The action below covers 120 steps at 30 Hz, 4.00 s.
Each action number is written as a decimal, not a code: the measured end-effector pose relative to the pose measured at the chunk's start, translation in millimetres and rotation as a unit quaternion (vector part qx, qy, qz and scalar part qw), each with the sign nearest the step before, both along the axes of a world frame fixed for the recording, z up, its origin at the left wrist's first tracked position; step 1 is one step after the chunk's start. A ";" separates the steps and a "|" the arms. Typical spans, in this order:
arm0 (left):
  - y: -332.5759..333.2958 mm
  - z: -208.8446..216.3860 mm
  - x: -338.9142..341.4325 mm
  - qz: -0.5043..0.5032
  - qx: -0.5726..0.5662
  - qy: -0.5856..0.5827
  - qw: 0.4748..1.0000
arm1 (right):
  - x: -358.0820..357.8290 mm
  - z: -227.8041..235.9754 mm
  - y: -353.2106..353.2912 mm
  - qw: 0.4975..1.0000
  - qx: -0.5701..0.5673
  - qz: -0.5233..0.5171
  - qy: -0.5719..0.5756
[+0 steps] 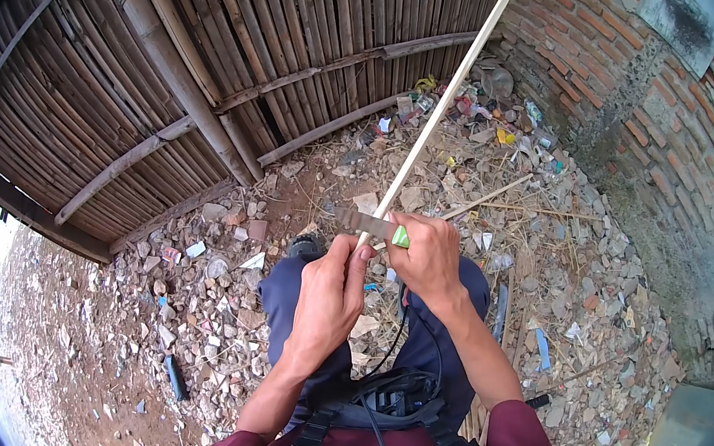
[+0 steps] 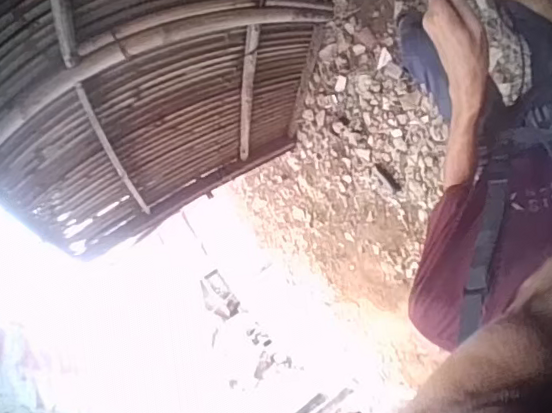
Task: The person carves a wooden stick using a small knife, shaving off pieces and thinning a section of the wood while holding it by hand.
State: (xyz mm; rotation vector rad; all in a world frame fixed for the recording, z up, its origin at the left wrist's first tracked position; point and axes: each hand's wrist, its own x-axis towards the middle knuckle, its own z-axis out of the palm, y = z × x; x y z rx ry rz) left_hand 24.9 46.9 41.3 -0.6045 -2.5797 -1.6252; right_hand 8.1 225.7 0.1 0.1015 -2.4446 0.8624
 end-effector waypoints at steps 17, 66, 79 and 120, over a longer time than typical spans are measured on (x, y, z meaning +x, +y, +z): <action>17.3 -7.0 -11.8 0.085 -0.017 0.089 0.992 | -44.5 23.0 -2.1 0.997 0.015 -0.073 0.022; -34.2 -60.7 50.5 0.007 -0.103 0.069 0.992 | -162.8 27.9 145.6 0.931 -0.125 -0.342 -0.024; -70.8 -69.6 15.6 -0.025 0.006 -0.147 0.989 | -116.5 -20.0 115.4 0.916 -0.373 0.010 -0.149; -39.0 -51.7 -7.5 -0.033 0.042 -0.148 0.987 | -14.6 -34.1 -21.6 1.000 0.021 0.009 0.017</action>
